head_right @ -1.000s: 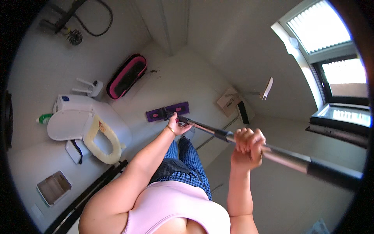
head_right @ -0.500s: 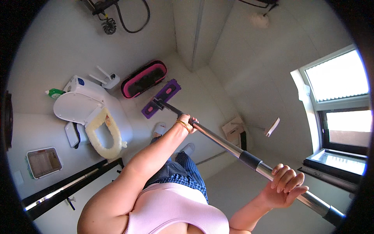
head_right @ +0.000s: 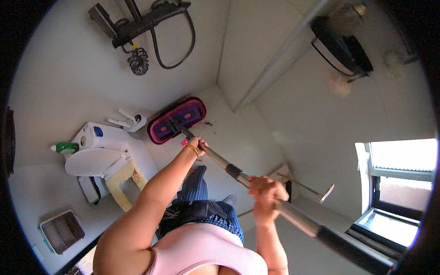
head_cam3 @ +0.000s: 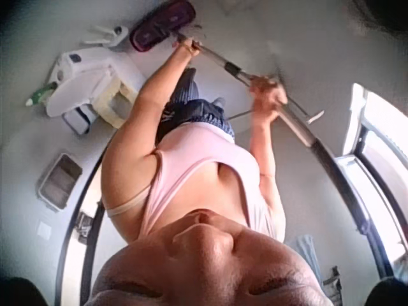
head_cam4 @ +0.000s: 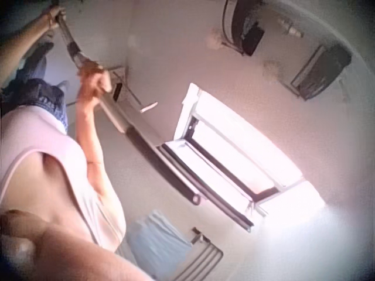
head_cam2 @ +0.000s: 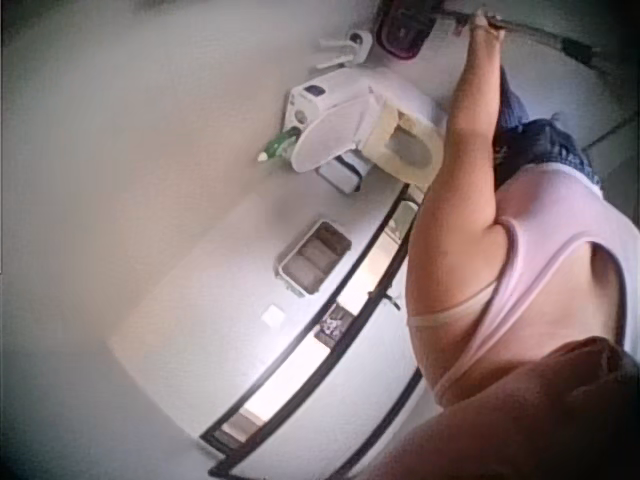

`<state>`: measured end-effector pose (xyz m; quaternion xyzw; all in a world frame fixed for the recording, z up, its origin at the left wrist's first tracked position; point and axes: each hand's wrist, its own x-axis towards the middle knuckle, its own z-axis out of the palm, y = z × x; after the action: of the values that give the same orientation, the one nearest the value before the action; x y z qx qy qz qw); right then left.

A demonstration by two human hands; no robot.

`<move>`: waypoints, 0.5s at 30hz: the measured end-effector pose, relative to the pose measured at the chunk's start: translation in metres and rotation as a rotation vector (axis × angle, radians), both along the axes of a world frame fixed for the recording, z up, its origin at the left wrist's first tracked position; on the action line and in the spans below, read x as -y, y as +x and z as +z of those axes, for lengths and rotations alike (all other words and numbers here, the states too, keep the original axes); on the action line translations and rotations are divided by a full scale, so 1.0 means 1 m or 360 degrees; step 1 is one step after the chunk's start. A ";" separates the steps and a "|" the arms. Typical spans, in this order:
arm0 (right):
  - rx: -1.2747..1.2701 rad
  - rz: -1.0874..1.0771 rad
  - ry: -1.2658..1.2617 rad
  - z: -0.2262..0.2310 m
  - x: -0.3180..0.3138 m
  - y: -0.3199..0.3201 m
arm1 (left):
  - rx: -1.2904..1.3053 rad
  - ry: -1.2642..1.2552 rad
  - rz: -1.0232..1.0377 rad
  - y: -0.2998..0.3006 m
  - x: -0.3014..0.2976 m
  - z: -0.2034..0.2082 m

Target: The person cleans a bathroom by first mopping the floor with a purple flat mop. They then use a handheld bidet sprayer to rinse the floor and the toilet bowl. Finally, they sweep the floor with a broom and dustpan, collecting debris into the dustpan.

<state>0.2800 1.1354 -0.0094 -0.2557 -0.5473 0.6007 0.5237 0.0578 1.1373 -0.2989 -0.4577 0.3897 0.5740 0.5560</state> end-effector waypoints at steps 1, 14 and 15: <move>0.0075 0.0029 -0.0042 -0.008 -0.001 -0.023 | -0.0028 -0.0038 -0.0018 -0.010 -0.004 -0.014; 0.0363 -0.0034 -0.0396 -0.046 -0.044 -0.091 | -0.0113 -0.0273 -0.0286 -0.040 -0.043 -0.119; 0.0280 0.0100 -0.0381 -0.035 -0.036 -0.104 | -0.0191 -0.0337 -0.0234 -0.083 -0.016 -0.144</move>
<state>0.1756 1.1713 -0.0445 -0.3507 -0.5232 0.6531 0.4205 -0.0249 1.1529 -0.4432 -0.4488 0.5132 0.5138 0.5208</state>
